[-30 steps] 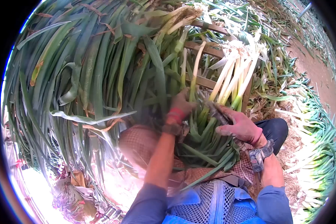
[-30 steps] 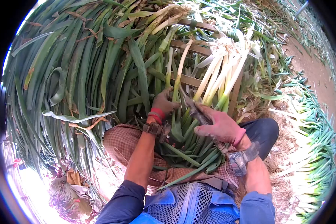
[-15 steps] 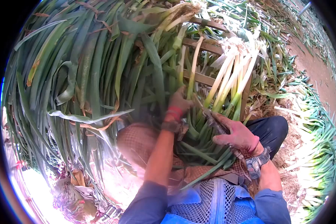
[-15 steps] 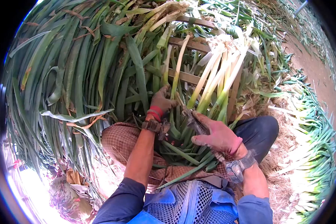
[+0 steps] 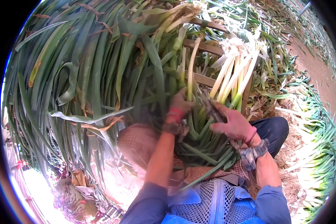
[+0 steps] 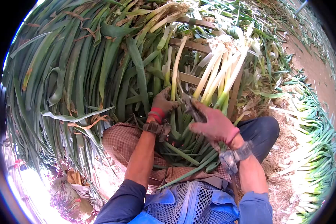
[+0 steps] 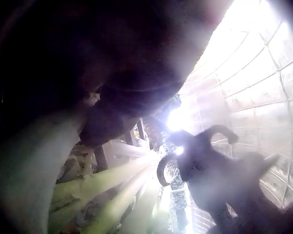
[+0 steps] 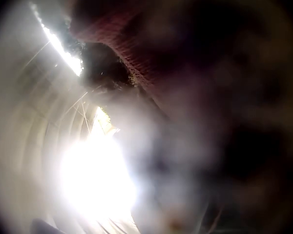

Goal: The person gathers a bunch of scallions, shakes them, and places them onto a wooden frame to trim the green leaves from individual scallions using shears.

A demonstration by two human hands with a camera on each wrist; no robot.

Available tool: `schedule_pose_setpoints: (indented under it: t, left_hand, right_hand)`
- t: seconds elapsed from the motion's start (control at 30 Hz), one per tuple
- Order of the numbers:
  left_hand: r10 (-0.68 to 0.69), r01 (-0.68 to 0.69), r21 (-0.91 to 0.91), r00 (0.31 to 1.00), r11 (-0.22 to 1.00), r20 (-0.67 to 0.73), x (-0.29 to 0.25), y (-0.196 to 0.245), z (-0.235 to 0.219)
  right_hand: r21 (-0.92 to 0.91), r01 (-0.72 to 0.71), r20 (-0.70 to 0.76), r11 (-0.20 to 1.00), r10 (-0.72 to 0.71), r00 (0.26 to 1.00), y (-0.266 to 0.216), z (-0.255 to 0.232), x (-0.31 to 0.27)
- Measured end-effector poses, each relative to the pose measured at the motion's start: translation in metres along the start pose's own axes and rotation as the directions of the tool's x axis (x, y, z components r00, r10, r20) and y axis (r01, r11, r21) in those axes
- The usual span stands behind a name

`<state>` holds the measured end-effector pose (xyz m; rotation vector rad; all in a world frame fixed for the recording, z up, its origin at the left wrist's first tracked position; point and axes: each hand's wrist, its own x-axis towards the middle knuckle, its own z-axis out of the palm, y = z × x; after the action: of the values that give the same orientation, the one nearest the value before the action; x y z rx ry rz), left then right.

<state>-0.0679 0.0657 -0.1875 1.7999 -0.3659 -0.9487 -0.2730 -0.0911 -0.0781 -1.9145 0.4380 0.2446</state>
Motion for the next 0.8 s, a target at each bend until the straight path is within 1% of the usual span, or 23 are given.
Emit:
schedule_pose_setpoints:
  t: [0.03, 0.07, 0.1, 0.13, 0.17, 0.2, 0.27, 0.3, 0.33, 0.37, 0.4, 0.43, 0.47, 0.53, 0.57, 0.6, 0.67, 0.7, 0.73, 0.77, 0.8]
  left_hand:
    - [-0.020, 0.020, -0.022, 0.999, 1.000, 0.031, -0.002, 0.006, -0.002]
    - [-0.037, 0.040, -0.044, 0.997, 0.998, 0.062, -0.003, 0.008, -0.004]
    - [-0.035, 0.038, -0.045, 0.998, 0.998, 0.059, -0.004, 0.009, -0.004]
    - [-0.021, 0.022, -0.038, 0.999, 0.999, 0.027, -0.005, 0.007, -0.003]
    - [-0.007, 0.007, -0.030, 1.000, 1.000, -0.005, -0.007, 0.008, -0.002]
    - [-0.006, 0.006, -0.031, 1.000, 0.999, -0.006, -0.009, 0.010, -0.003]
    - [-0.072, 0.079, -0.069, 0.993, 0.995, 0.099, -0.012, 0.020, -0.007]
    - [-0.066, 0.073, -0.067, 0.993, 0.995, 0.099, -0.011, 0.019, -0.006]
    - [-0.024, 0.029, -0.074, 0.998, 0.997, 0.066, -0.009, 0.012, -0.005]
    - [0.017, -0.015, -0.078, 0.999, 0.997, 0.033, -0.009, 0.011, -0.005]
    - [0.021, -0.018, -0.075, 0.999, 0.997, 0.034, -0.008, 0.011, -0.005]
    - [0.016, -0.009, -0.128, 0.999, 0.992, 0.051, -0.010, 0.013, -0.006]
    - [0.012, 0.000, -0.181, 0.998, 0.983, 0.068, -0.012, 0.016, -0.006]
    - [0.003, 0.013, -0.174, 0.996, 0.985, 0.091, -0.016, 0.021, -0.005]
    - [-0.009, 0.028, -0.168, 0.993, 0.985, 0.117, -0.017, 0.021, -0.004]
    - [-0.004, 0.023, -0.167, 0.993, 0.986, 0.115, -0.019, 0.020, -0.002]
    - [0.062, -0.029, -0.213, 0.987, 0.977, 0.151, -0.022, 0.013, 0.006]
    - [0.075, -0.052, -0.125, 0.979, 0.991, 0.188, -0.023, 0.004, 0.013]
    - [0.077, -0.056, -0.119, 0.980, 0.991, 0.184, -0.034, 0.014, 0.019]
    - [-0.008, 0.014, -0.024, 0.971, 1.000, 0.239, -0.052, 0.033, 0.027]
    - [-0.099, 0.081, 0.076, 0.953, 0.994, 0.286, -0.067, 0.042, 0.036]
  right_hand:
    - [-0.047, 0.066, -0.061, 0.997, -0.069, 0.996, 0.004, -0.003, 0.011]
    - [-0.048, 0.069, -0.061, 0.996, -0.072, 0.996, -0.004, -0.010, 0.020]
    - [-0.075, -0.013, -0.051, 0.997, 0.010, 0.999, -0.016, -0.018, 0.028]
    - [-0.103, -0.096, -0.043, 0.990, 0.092, 0.995, -0.024, -0.025, 0.037]
    - [-0.131, -0.022, -0.103, 0.991, 0.009, 0.995, -0.014, -0.025, 0.050]
    - [-0.132, -0.021, -0.103, 0.991, 0.007, 0.995, -0.005, -0.029, 0.061]
    - [-0.252, -0.057, -0.171, 0.966, 0.013, 0.985, -0.014, -0.041, 0.084]
    - [-0.247, -0.135, -0.159, 0.960, 0.097, 0.983, -0.023, -0.049, 0.093]
    - [-0.246, -0.133, -0.163, 0.960, 0.095, 0.982, -0.019, -0.054, 0.106]
    - [-0.298, -0.092, -0.203, 0.950, 0.031, 0.979, -0.012, -0.058, 0.122]
    - [-0.351, -0.053, -0.239, 0.935, -0.035, 0.970, -0.006, -0.063, 0.135]
    - [-0.364, -0.123, -0.219, 0.923, 0.044, 0.975, -0.018, -0.070, 0.141]
    - [-0.363, -0.121, -0.221, 0.924, 0.041, 0.975, -0.022, -0.072, 0.141]
    - [-0.330, -0.187, -0.175, 0.925, 0.134, 0.975, -0.029, -0.075, 0.139]
    - [-0.304, -0.177, -0.115, 0.936, 0.149, 0.982, -0.038, -0.073, 0.127]
    - [-0.305, -0.174, -0.117, 0.936, 0.144, 0.983, -0.035, -0.067, 0.115]
    - [-0.276, -0.137, -0.027, 0.951, 0.134, 0.991, -0.022, -0.057, 0.084]
    - [-0.242, -0.140, 0.002, 0.960, 0.145, 0.989, -0.023, -0.053, 0.066]
    - [-0.208, -0.141, 0.032, 0.968, 0.151, 0.988, -0.026, -0.051, 0.049]
    - [-0.138, -0.174, 0.066, 0.975, 0.184, 0.981, -0.020, -0.049, 0.036]
    - [-0.132, -0.166, 0.065, 0.977, 0.176, 0.982, -0.011, -0.048, 0.025]
